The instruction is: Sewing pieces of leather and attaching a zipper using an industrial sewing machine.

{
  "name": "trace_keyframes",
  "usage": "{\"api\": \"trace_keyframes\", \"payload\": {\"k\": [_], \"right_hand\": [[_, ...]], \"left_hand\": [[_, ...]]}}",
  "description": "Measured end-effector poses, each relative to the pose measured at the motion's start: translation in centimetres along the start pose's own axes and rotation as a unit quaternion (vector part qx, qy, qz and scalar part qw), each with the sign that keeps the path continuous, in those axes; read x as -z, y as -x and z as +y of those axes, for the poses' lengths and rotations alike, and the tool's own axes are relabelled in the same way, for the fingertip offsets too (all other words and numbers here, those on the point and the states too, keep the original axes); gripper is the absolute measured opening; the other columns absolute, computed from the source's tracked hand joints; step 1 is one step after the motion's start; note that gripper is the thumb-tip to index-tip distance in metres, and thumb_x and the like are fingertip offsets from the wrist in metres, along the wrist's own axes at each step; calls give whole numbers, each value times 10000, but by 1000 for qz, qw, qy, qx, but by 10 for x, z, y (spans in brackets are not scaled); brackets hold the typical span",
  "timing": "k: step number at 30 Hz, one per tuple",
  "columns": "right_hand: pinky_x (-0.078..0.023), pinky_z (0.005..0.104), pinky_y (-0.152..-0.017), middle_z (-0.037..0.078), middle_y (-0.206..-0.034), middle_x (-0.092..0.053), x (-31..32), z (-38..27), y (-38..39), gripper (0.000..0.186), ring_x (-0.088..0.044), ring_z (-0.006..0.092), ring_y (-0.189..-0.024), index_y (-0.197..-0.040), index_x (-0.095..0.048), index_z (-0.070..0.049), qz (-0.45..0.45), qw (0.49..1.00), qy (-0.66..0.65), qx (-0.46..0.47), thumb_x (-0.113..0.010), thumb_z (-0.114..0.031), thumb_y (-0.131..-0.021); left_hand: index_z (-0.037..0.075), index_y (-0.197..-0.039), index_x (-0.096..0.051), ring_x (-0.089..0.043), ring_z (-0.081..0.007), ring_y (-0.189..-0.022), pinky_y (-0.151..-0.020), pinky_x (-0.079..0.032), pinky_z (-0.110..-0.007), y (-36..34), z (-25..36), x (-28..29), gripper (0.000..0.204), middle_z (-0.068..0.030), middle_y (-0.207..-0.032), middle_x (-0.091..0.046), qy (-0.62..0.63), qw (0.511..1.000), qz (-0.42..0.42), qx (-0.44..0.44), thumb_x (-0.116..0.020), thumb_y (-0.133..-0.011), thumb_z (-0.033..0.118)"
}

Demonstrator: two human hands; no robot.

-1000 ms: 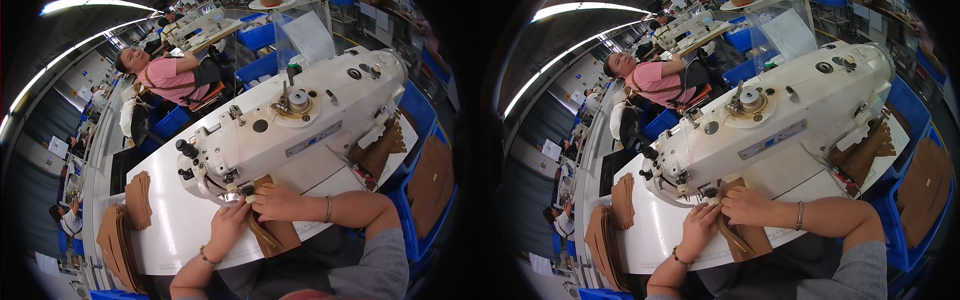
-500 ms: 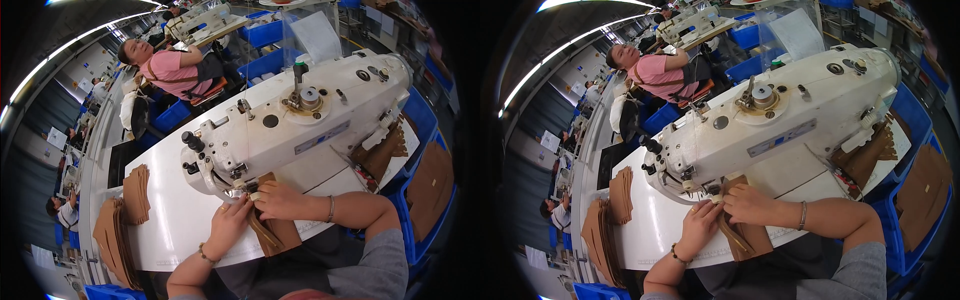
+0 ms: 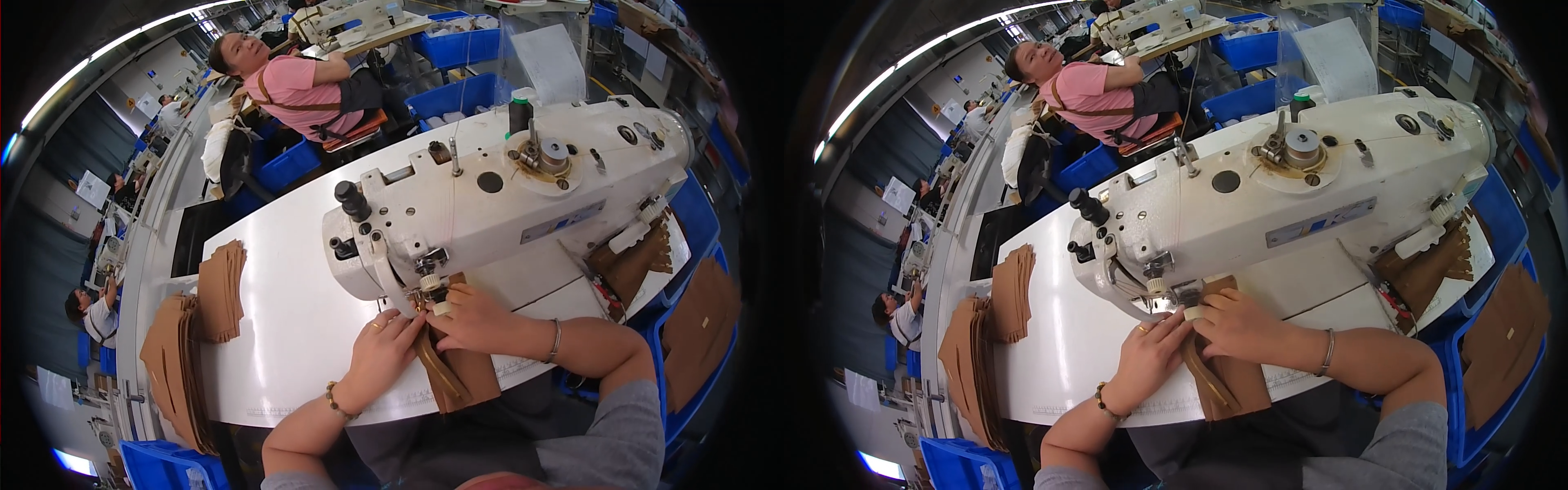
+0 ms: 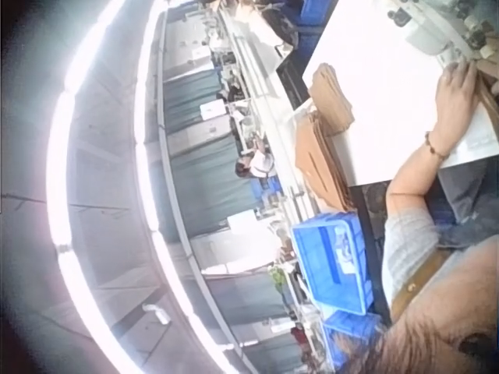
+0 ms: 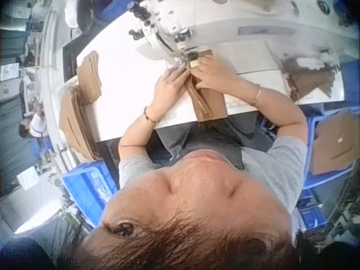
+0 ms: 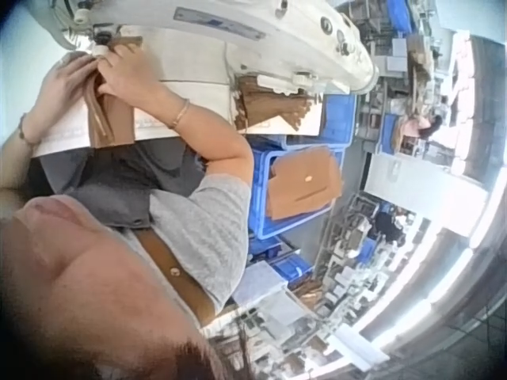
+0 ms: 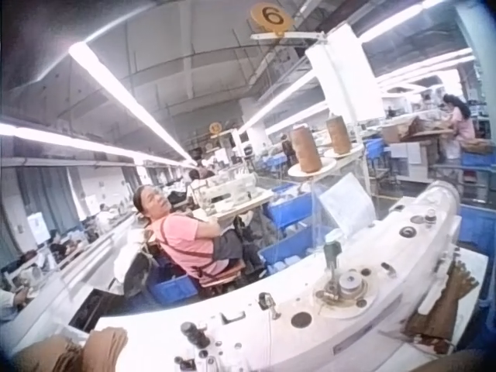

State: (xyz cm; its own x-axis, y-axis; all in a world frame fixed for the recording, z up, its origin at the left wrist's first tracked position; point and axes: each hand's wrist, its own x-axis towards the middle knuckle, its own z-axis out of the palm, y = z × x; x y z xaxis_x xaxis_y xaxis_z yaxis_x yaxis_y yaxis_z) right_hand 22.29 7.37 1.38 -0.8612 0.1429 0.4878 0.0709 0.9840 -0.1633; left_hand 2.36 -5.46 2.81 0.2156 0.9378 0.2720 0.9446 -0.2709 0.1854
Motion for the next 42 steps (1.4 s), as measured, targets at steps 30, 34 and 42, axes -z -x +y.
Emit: {"api": "trace_keyframes", "payload": {"k": [30, 34, 42], "right_hand": [[-483, 436, -1026, 106, -1288, -674, 17, 4, -1, 588, -657, 291, -1098, -1122, -670, -61, -105, 993, -31, -32, -860, -401, -681], [-494, 436, -1004, 103, -1351, -654, 19, 2, -3, 720, -652, 327, -1036, -1219, -639, -58, -91, 992, -47, -74, -876, -426, -647], [-499, 472, -1074, 93, -1508, -572, 17, 1, -3, 930, -591, 340, -1326, -1466, -559, -106, -149, 982, -33, -107, -899, -357, -638]], "left_hand": [[55, -1318, -615, -623, -271, -1193, -1009, -512, -394, -6, 0, -7, 647, -72, -1261, -686, 19, 999, 36, 22, -795, -700, 122], [55, -1295, -623, -625, -271, -1166, -1016, -507, -397, -5, 1, -8, 628, -70, -1219, -693, 30, 999, 30, 30, -796, -694, 118], [51, -1254, -632, -605, -285, -1184, -1024, -484, -428, -6, -1, -6, 597, -57, -1157, -694, 25, 998, 51, 19, -803, -685, 111]]}}
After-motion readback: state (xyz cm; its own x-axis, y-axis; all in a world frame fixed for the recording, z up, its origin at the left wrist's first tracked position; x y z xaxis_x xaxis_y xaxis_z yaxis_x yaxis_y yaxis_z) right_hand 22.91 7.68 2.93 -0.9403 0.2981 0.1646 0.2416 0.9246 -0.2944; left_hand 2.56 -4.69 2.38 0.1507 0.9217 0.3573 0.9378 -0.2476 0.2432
